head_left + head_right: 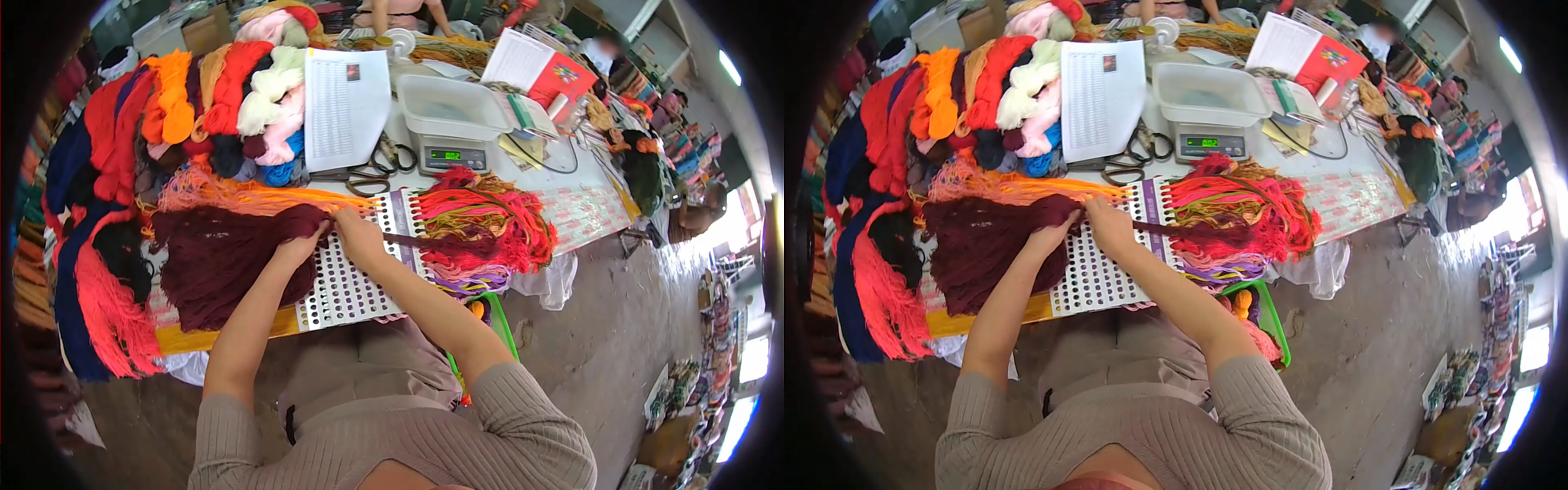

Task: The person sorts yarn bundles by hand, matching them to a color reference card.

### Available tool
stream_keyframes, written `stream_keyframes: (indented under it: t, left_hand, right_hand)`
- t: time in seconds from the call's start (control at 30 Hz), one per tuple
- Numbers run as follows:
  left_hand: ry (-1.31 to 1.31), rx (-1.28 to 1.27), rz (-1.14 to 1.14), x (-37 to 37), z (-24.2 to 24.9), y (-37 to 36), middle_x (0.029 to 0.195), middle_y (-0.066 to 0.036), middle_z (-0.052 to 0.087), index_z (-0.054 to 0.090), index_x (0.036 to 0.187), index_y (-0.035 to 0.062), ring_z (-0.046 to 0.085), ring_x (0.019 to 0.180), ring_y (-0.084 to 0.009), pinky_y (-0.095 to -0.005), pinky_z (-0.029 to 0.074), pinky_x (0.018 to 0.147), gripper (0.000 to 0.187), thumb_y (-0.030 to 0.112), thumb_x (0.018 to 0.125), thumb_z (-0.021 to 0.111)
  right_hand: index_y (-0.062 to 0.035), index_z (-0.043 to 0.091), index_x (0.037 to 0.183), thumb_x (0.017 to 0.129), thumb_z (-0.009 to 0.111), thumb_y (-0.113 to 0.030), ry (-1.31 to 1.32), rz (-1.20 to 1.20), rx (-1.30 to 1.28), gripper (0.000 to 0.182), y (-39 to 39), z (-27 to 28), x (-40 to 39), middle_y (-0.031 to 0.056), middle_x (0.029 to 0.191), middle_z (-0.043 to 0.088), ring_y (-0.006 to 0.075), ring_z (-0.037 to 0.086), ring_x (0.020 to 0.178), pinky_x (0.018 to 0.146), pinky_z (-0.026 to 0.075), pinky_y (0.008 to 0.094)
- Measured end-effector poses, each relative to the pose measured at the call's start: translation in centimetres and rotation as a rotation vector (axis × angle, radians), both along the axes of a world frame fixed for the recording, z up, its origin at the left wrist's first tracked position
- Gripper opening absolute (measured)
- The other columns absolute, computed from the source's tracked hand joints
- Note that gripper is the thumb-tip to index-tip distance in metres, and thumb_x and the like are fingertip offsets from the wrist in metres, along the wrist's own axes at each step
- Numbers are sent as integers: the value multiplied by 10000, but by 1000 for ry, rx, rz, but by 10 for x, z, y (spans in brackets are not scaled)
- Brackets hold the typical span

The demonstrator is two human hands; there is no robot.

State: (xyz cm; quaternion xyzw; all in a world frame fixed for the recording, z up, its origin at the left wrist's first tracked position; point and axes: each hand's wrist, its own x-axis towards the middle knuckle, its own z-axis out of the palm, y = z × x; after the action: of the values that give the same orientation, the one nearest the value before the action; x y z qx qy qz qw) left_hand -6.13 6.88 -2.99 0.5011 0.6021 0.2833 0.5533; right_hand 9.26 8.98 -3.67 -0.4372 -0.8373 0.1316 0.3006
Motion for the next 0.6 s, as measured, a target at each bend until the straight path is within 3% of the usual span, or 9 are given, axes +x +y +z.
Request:
stream_keyframes:
  t: [0.1,0.2,0.33,0.37,0.4,0.43,0.5,0.57,0.6]
  left_hand:
    - [-255,23,351,-8,28,-15,743,-11,585,638,890,69,492,577,-67,-209,393,547,274,333,873,564]
    - [-738,-39,350,-14,78,-29,638,9,553,625,854,51,415,457,-55,-207,332,431,185,224,879,568]
    - [-957,236,446,-68,135,-47,972,-77,636,562,853,49,339,443,-35,-169,289,413,163,207,891,548]
    - [-972,271,491,-83,149,-53,939,-48,632,556,858,46,348,449,-33,-163,282,414,140,181,893,544]
    - [-757,391,534,-100,152,-58,902,-48,621,571,966,55,410,470,-78,-206,344,470,264,308,901,530]
    - [-218,285,831,-123,143,-57,892,-66,611,562,1041,71,472,544,-121,-232,386,560,354,388,895,506]
    - [548,255,899,-138,114,-62,901,-109,595,536,1161,104,554,741,-196,-285,412,758,515,526,879,447]
    - [503,-5,935,-98,127,-65,1042,-173,581,456,1264,95,529,1052,-246,-313,340,957,621,575,873,409]
    - [599,440,751,-87,101,-54,1167,-189,514,361,1326,69,467,1135,-271,-334,303,991,659,529,863,453]
  right_hand:
    - [-79,529,949,749,614,-153,-91,29,65,229,-3,5,-2,100,848,559,289,605,732,571,478,411]
    - [-125,551,982,752,617,-215,-101,18,47,255,-4,5,-2,80,837,551,274,598,739,563,469,404]
    - [-120,556,938,769,602,-228,-135,11,-16,206,-3,6,-4,89,862,564,300,595,735,594,467,425]
    - [-107,546,906,779,594,-233,-98,26,-6,185,-5,8,-3,94,847,563,305,593,737,601,464,431]
    - [-105,559,899,776,604,-233,-94,16,-2,183,-3,5,-5,92,846,573,300,608,726,605,477,435]
    - [-88,533,879,799,568,-215,-93,1,-46,154,0,-1,-6,113,857,581,316,606,740,618,473,443]
    - [-51,504,888,796,531,-199,1,-67,-212,177,-4,9,-2,169,814,597,351,595,760,643,461,459]
    - [-39,525,890,775,573,-163,171,-180,-260,175,1,3,1,167,789,608,323,599,712,641,457,407]
    - [-13,501,855,754,570,-116,262,-189,-218,160,5,-1,2,176,742,587,303,575,659,615,447,389]
